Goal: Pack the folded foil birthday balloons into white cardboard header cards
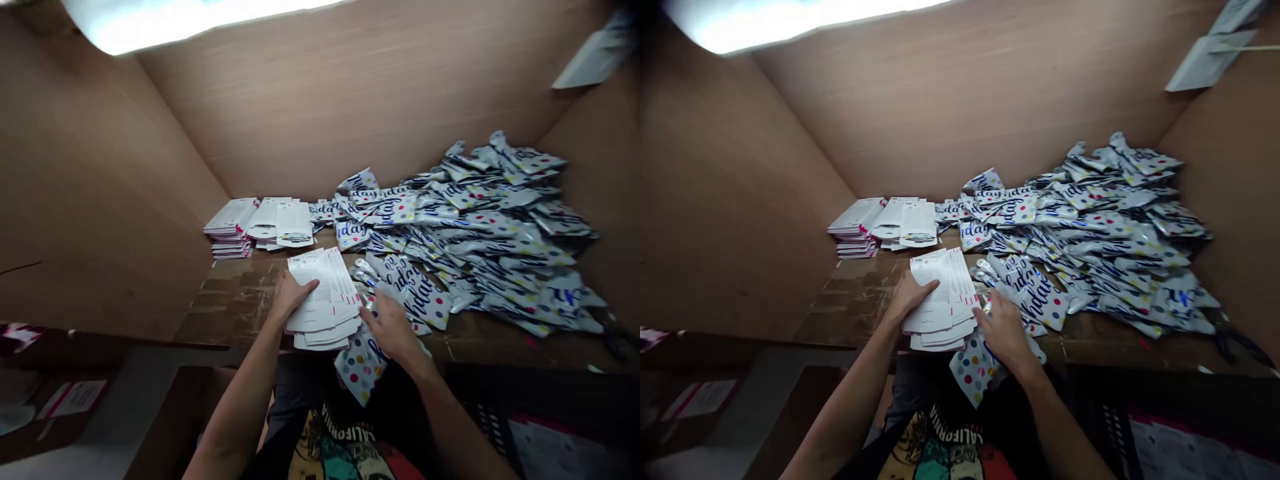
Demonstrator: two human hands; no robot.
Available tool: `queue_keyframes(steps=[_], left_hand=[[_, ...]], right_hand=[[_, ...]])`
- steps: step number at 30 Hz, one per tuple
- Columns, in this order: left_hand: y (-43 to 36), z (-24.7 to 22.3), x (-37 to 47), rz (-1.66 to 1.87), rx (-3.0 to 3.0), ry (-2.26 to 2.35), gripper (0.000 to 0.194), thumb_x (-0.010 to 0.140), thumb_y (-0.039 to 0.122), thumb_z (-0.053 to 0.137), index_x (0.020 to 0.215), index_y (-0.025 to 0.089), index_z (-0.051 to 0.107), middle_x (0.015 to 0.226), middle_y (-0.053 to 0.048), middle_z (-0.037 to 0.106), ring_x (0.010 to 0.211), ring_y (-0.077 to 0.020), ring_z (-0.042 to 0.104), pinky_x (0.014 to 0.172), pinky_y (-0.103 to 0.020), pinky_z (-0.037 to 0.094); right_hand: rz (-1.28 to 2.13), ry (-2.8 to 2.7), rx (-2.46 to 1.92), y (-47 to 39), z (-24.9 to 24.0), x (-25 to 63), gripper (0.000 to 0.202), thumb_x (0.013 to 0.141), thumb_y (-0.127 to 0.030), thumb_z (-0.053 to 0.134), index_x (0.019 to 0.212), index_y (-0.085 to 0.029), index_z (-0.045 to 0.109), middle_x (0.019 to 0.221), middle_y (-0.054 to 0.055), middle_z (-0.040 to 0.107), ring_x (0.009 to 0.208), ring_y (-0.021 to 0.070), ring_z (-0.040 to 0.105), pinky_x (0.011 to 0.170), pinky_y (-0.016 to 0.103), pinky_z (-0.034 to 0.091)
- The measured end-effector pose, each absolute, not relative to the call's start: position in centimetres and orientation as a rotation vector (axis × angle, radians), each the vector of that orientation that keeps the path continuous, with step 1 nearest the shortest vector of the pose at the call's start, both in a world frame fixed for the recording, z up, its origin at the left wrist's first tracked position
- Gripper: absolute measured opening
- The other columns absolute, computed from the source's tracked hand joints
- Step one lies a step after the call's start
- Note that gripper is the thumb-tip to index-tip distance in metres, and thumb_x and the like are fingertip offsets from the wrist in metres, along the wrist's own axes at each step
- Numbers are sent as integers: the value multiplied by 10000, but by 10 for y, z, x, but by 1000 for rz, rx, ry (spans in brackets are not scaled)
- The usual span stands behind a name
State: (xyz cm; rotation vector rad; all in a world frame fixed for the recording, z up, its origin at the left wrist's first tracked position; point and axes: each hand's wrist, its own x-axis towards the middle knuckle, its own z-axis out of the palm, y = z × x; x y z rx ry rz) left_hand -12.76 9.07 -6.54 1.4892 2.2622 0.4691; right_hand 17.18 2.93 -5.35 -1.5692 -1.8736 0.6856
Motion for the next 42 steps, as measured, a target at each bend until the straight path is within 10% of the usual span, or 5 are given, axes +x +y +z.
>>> queue_keyframes(steps=[10,22,27,33,42], left_hand=[[94,-74,-110,900,1553,2291,300,985,400,570,1168,195,689,1196,-164,711,1179,-319,669,1057,-421,472],[83,-63,-127,1120,1384,2156,218,883,434,671,831,230,614,873,-117,716,913,-325,683,894,-436,489],[73,-44,-124,1458,1166,1964,312,921,535,567,823,240,544,831,-41,662,772,-206,635,709,-309,501],[55,-35,-99,1574,879,1707,384,854,614,612,802,251,499,718,10,595,647,-175,593,609,-299,504],[18,-18,-61,1067,696,888,970,805,985,328,1312,236,678,1354,-163,698,1208,-439,672,871,-624,599]], right_hand=[[345,-2125,-1677,50,-58,114,566,1051,-416,555,1512,-87,530,1591,259,504,1453,407,465,1133,558,348],[496,-1956,-1508,11,-49,115,354,1048,-389,525,1286,-182,686,1224,155,689,1212,360,591,1048,534,413],[961,-1561,-1355,8,-45,112,501,928,-420,660,1383,-215,605,1290,142,644,1144,304,623,977,469,518],[1562,-947,-1027,6,-32,113,461,773,-307,745,1215,-215,651,894,-4,661,794,169,611,720,289,501],[1612,-923,-1046,-11,-22,116,247,927,-435,643,1064,-229,640,654,-70,562,472,99,409,452,231,357]])
